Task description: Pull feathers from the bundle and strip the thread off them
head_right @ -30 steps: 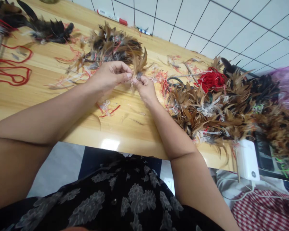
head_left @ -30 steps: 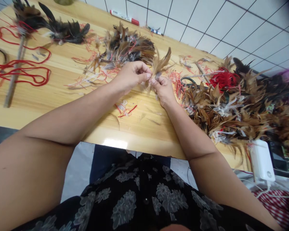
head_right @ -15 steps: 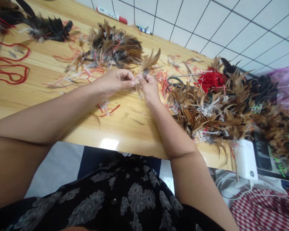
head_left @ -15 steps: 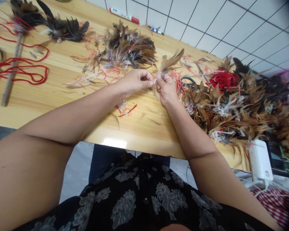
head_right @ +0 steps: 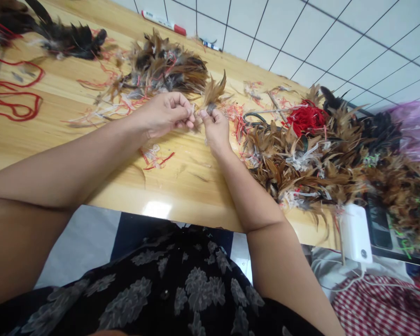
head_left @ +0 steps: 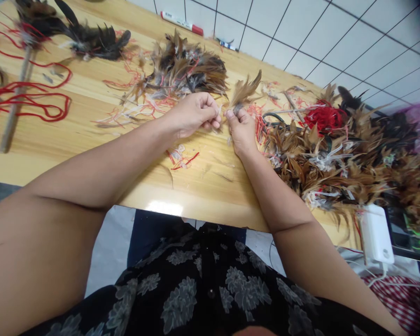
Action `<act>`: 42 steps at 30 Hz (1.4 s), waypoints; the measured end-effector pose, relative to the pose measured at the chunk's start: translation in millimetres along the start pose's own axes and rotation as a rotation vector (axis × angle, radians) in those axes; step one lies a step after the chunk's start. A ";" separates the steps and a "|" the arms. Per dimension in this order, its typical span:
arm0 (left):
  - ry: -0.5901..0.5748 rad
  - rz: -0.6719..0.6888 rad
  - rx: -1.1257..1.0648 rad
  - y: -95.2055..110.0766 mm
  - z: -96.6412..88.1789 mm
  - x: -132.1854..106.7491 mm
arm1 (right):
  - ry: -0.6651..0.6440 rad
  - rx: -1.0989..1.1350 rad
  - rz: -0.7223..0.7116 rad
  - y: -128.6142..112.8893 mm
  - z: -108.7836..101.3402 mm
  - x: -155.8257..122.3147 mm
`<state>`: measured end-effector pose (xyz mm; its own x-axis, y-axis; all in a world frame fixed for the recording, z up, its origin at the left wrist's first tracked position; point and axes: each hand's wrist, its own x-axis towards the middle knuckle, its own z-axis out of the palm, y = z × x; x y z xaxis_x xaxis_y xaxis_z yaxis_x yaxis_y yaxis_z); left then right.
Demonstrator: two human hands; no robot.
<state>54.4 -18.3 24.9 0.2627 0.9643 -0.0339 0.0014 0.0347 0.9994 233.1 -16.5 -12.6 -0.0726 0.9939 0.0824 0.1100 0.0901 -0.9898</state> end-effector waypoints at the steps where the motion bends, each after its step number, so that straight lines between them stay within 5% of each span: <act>1: 0.009 0.012 0.022 1.2 -2.8 0.7 | 0.037 -0.011 -0.008 0.8 -0.7 0.8; 12: 0.039 0.227 0.482 11.8 -27.1 3.3 | 0.106 -0.172 -0.112 26.4 -11.1 12.3; 26: -0.021 0.324 0.567 18.2 -16.8 -2.6 | -0.023 -0.126 -0.018 1.4 -3.6 0.1; 35: -0.059 0.541 0.798 6.7 -18.8 0.6 | -0.131 -0.088 -0.030 -10.7 -0.9 -3.8; 37: -0.020 0.568 0.805 9.9 -19.9 -0.3 | -0.142 -0.085 -0.029 -13.1 0.4 -4.6; 42: 0.292 0.490 0.670 21.1 -28.1 -0.8 | -0.107 -0.060 -0.028 -4.8 -1.3 -2.8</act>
<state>27.1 -11.0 45.8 0.1246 0.8622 0.4910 0.5431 -0.4734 0.6935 234.0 -19.6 -7.9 -0.1811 0.9790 0.0938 0.1650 0.1243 -0.9784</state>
